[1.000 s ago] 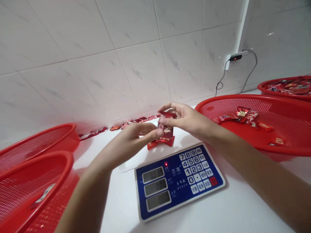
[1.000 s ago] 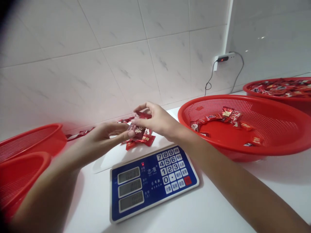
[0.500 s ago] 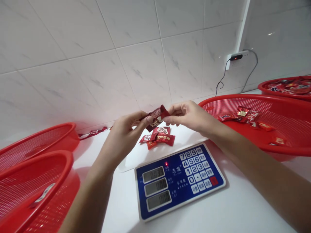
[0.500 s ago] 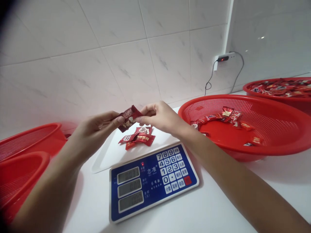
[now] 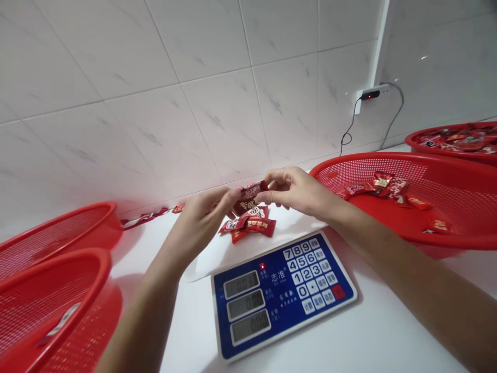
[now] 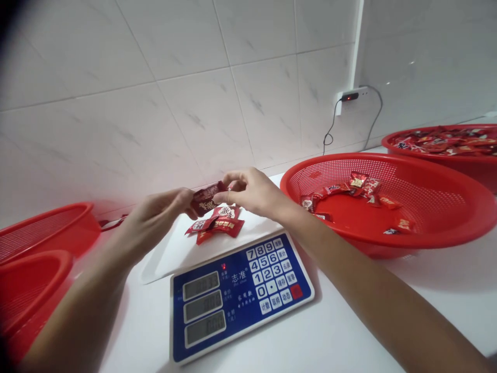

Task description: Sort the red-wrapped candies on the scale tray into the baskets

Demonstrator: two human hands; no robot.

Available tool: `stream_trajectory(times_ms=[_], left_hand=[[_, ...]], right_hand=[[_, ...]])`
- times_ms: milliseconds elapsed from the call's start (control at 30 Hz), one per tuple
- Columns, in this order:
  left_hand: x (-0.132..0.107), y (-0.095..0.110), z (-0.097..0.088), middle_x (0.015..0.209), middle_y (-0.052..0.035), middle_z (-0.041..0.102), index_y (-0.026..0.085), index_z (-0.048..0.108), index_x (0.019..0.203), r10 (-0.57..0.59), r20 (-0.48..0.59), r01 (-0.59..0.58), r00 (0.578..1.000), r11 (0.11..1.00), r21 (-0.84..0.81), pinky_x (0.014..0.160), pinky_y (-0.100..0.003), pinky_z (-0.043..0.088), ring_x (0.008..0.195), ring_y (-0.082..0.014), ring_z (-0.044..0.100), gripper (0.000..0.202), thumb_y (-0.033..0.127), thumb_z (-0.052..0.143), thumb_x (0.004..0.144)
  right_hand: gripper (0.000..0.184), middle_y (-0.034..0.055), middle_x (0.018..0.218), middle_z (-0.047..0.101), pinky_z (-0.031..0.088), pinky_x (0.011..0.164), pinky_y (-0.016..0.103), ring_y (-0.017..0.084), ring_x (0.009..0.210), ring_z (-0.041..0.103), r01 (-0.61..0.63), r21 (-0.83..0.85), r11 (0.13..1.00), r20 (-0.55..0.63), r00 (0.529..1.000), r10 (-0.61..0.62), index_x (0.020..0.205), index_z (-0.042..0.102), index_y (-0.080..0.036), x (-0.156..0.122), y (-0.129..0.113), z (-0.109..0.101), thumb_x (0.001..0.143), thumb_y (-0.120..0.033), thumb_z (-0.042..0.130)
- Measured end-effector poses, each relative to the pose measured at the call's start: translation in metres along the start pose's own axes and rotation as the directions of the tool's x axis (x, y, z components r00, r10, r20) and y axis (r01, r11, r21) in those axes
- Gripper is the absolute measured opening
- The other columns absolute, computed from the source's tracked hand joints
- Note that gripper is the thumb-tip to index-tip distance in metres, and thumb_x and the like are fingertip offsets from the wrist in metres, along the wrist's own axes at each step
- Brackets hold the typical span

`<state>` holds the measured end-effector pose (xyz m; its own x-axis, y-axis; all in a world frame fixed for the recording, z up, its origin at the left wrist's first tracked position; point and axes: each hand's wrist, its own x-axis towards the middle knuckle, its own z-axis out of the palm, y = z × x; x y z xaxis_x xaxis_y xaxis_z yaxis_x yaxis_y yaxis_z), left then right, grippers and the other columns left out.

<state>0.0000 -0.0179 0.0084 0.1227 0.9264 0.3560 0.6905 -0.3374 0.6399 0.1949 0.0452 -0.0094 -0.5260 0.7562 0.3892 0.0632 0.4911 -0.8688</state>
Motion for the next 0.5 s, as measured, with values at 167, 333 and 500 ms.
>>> stream_trajectory(times_ms=[167, 333, 500], left_hand=[[0.005, -0.021, -0.001, 0.062, -0.0068, 0.063, 0.014, 0.066, 0.069, -0.209, 0.262, 0.273, 0.942, 0.931, -0.241, 0.061, -0.028, 0.046, 0.060, -0.0168, 0.057, 0.072, 0.077, 0.034, 0.085], [0.009, -0.024, -0.006, 0.060, -0.0007, 0.056, 0.015, 0.061, 0.065, -0.127, 0.154, 0.170, 0.980, 0.935, -0.312, 0.055, -0.023, 0.039, 0.057, -0.0117, 0.048, 0.041, 0.054, 0.073, 0.073], [0.009, -0.017, -0.006, 0.060, -0.0002, 0.057, 0.015, 0.065, 0.069, -0.117, -0.029, 0.111, 0.993, 0.979, -0.169, 0.054, -0.021, 0.037, 0.058, -0.0110, 0.049, 0.038, 0.053, 0.069, 0.076]], right_hand=[[0.009, 0.0011, 0.084, 0.067, 0.045, 0.067, 0.024, 0.011, 0.074, 0.058, 0.295, -0.174, 0.940, 0.003, 0.954, -0.299, 0.080, 0.070, -0.016, -0.001, -0.002, 0.004, 0.078, -0.008, 0.066], [0.046, 0.0057, 0.109, 0.068, 0.052, 0.081, 0.029, 0.013, 0.089, 0.064, 0.161, -0.091, 0.983, 0.030, 0.987, -0.159, 0.121, 0.062, -0.019, -0.002, -0.003, 0.004, 0.083, 0.003, 0.050], [0.024, 0.0105, 0.097, 0.070, 0.056, 0.067, 0.027, 0.013, 0.073, 0.067, -0.144, 0.248, 0.958, 0.199, 0.975, 0.095, 0.112, 0.062, -0.011, 0.003, 0.002, 0.004, 0.098, -0.023, 0.045]])
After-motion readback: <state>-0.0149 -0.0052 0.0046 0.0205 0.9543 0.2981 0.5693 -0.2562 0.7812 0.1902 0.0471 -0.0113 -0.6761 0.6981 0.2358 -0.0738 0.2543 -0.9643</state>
